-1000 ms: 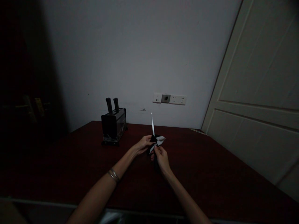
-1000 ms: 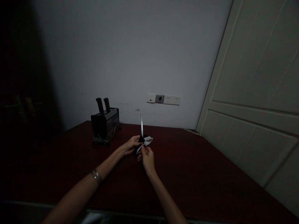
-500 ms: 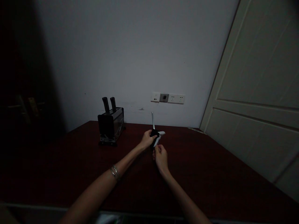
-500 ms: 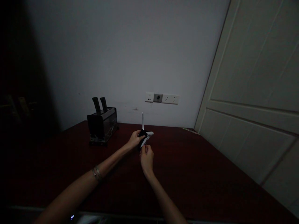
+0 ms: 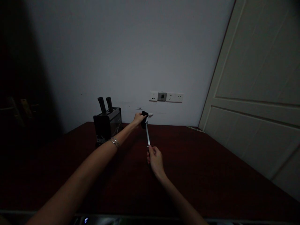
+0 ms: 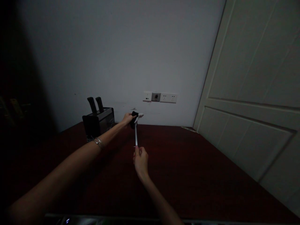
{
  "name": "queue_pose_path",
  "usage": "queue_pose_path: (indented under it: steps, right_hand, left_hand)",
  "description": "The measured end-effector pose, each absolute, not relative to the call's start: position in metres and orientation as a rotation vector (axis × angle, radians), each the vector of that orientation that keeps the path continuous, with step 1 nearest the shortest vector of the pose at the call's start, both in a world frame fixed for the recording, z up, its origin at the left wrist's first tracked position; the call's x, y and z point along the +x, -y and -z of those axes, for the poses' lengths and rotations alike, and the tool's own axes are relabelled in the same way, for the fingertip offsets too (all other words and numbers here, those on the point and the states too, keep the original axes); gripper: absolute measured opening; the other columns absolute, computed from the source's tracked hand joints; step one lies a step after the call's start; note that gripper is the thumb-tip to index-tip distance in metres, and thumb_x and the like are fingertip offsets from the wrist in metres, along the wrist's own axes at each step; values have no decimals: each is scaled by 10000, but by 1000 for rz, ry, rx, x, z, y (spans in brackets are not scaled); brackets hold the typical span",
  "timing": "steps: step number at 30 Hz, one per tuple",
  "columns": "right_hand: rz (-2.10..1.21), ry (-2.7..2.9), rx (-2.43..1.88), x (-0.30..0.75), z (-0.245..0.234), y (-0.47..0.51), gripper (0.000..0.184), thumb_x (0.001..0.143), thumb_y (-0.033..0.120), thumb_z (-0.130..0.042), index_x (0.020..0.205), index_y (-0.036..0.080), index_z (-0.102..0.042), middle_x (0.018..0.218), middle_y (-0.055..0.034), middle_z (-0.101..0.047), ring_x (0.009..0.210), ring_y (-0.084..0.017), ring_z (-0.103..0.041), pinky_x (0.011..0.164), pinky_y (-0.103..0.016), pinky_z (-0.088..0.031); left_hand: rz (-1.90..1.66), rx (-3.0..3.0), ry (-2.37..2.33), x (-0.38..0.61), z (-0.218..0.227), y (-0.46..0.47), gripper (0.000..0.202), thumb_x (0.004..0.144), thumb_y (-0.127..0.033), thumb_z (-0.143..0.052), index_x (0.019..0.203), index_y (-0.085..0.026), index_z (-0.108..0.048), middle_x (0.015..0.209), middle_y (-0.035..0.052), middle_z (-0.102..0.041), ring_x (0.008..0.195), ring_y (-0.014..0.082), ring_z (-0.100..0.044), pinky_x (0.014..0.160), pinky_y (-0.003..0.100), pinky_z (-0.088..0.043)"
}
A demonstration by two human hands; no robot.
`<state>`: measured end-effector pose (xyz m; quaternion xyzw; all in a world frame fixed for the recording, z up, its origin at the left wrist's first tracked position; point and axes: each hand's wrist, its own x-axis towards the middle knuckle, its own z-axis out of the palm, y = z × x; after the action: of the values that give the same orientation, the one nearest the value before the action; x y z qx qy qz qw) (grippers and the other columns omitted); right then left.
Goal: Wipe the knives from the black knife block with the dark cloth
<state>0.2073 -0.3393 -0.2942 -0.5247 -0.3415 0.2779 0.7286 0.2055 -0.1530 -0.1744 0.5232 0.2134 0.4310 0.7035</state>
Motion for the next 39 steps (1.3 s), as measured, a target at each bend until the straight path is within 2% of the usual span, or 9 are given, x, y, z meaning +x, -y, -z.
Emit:
queue_pose_path:
  steps: [5,9,15,18,23,27,34,39]
  right_hand:
    - [-613,795,-1176,207,293,341,323,758,492,-497,652,190,-452,514,68,-442,350,-48,-364,303,-168,-275]
    - [-596,790,-1128,209,291,341,321,745,495,-517,661,192,-449,510,71,-446,354,-49,-371,309,-166,-286]
    - [-625,801,-1066,213,292,337,351,728,523,-530,641,193,-444,503,71,-446,352,-51,-377,314,-173,-291]
    - [-654,795,-1040,212,292,336,355,709,531,-545,641,196,-448,499,76,-446,335,-50,-369,303,-177,-282]
    - [-662,814,-1030,211,291,336,350,714,518,-547,632,188,-462,472,75,-435,326,-51,-359,304,-180,-288]
    - [-676,811,-1021,211,292,336,349,705,519,-557,645,187,-470,464,73,-441,324,-55,-365,306,-183,-295]
    - [-651,790,-1079,210,293,336,387,683,565,-535,631,186,-476,418,80,-416,304,-57,-343,299,-186,-269]
    - [-524,761,-1195,210,290,339,390,701,571,-506,610,196,-451,405,83,-401,317,-71,-355,317,-196,-257]
  left_hand:
    - [-1097,1120,-469,197,160,142,58,727,-67,-589,692,-108,-566,459,-18,-535,392,70,-485,469,191,-382]
    - [-1120,1064,-444,181,167,147,78,766,-66,-518,768,-109,-583,545,-10,-579,471,62,-524,547,173,-416]
    - [-797,1145,-361,147,222,189,177,656,-49,-628,833,-61,-636,690,95,-649,565,151,-589,585,249,-444]
    - [-519,1205,-155,135,253,209,268,657,-85,-657,922,-71,-623,813,133,-656,644,174,-611,614,256,-454]
    - [-291,1137,-22,131,276,224,371,644,-166,-697,984,-94,-568,698,83,-621,551,179,-600,541,294,-472]
    - [-285,1131,-27,134,272,227,335,649,-165,-693,949,-101,-559,696,79,-618,532,162,-588,532,283,-471]
    - [-450,1283,-161,140,263,235,264,609,-175,-728,817,-68,-606,627,67,-604,492,115,-534,500,229,-397]
    - [-693,1444,-387,156,251,245,198,598,-136,-688,779,-77,-633,623,11,-586,513,85,-501,493,193,-356]
